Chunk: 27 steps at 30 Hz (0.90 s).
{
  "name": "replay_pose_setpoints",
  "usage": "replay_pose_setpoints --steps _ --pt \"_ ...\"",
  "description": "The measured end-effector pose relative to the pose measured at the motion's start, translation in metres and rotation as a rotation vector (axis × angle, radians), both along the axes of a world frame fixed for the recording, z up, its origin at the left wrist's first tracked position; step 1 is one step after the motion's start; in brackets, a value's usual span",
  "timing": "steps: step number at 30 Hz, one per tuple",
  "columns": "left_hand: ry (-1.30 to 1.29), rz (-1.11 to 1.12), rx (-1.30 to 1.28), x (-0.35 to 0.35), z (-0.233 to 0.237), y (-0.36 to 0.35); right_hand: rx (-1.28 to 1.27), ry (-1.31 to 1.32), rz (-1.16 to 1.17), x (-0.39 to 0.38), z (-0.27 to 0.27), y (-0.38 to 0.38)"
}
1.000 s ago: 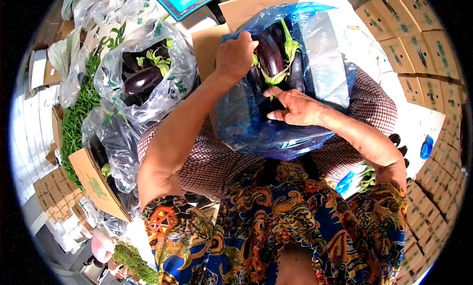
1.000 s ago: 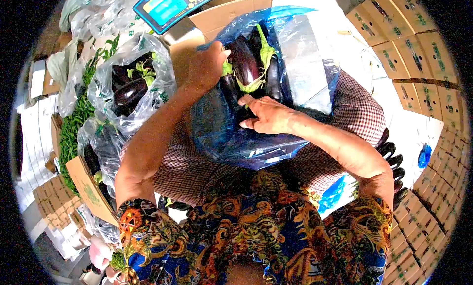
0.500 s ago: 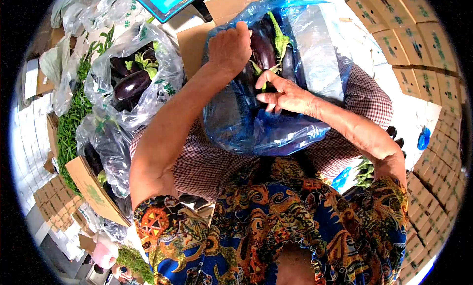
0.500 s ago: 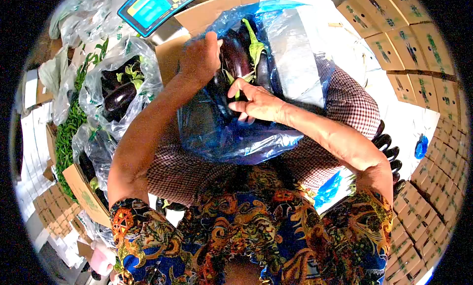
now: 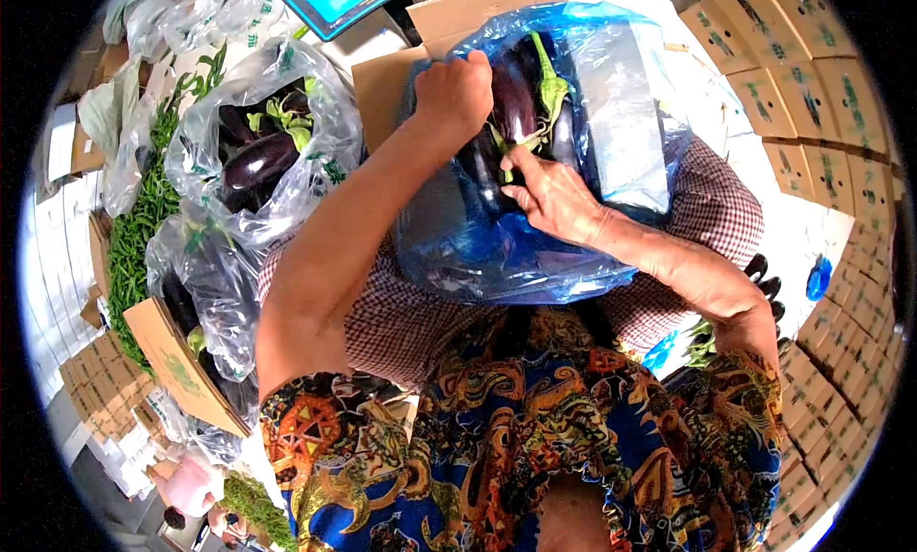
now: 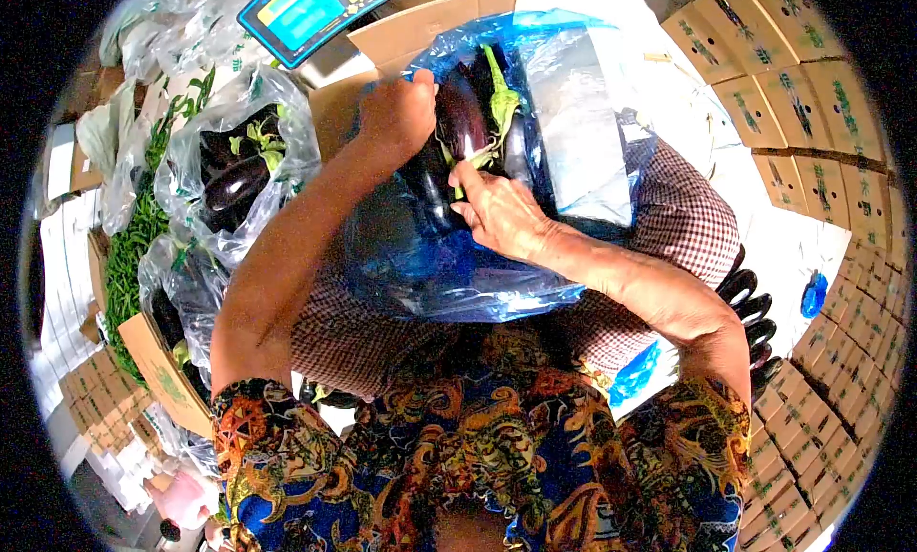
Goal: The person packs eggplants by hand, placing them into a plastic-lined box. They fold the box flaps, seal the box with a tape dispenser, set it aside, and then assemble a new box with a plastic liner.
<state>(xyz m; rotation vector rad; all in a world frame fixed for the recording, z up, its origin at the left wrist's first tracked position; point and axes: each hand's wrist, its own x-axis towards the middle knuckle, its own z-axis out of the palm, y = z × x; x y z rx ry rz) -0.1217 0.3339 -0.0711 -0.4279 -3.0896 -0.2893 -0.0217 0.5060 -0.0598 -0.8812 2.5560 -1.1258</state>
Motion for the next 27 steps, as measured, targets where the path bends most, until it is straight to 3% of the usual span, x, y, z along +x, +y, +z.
replay_pose_setpoints --steps 4,5,9,13,17,20,21,24,27 --pt "-0.015 0.025 -0.069 0.008 -0.006 -0.003 0.237 0.163 0.166 -0.005 0.006 0.004" --pt "0.242 -0.08 -0.108 0.008 -0.013 -0.008 0.204 0.329 0.194 -0.006 -0.003 0.001" --pt "0.428 -0.189 -0.069 0.009 -0.025 -0.01 0.314 0.527 0.359 -0.004 -0.018 0.005" --pt "0.441 -0.152 -0.02 0.011 -0.019 -0.009 0.255 0.377 0.34 -0.01 -0.017 0.005" --pt "0.317 -0.034 0.257 0.014 -0.017 -0.003 0.07 0.146 0.205 -0.011 -0.016 0.007" --pt "0.179 0.035 0.364 0.014 -0.002 -0.003 0.193 0.121 0.157 -0.012 -0.013 -0.001" --pt "0.165 0.051 0.321 0.016 -0.001 -0.005 0.292 0.034 0.169 -0.014 -0.011 -0.004" --pt "0.073 0.026 0.228 0.006 -0.008 -0.012 0.278 0.048 0.216 -0.02 -0.009 -0.005" --pt "-0.155 0.056 0.133 -0.01 -0.003 -0.013 0.352 -0.001 0.199 -0.017 -0.007 -0.005"
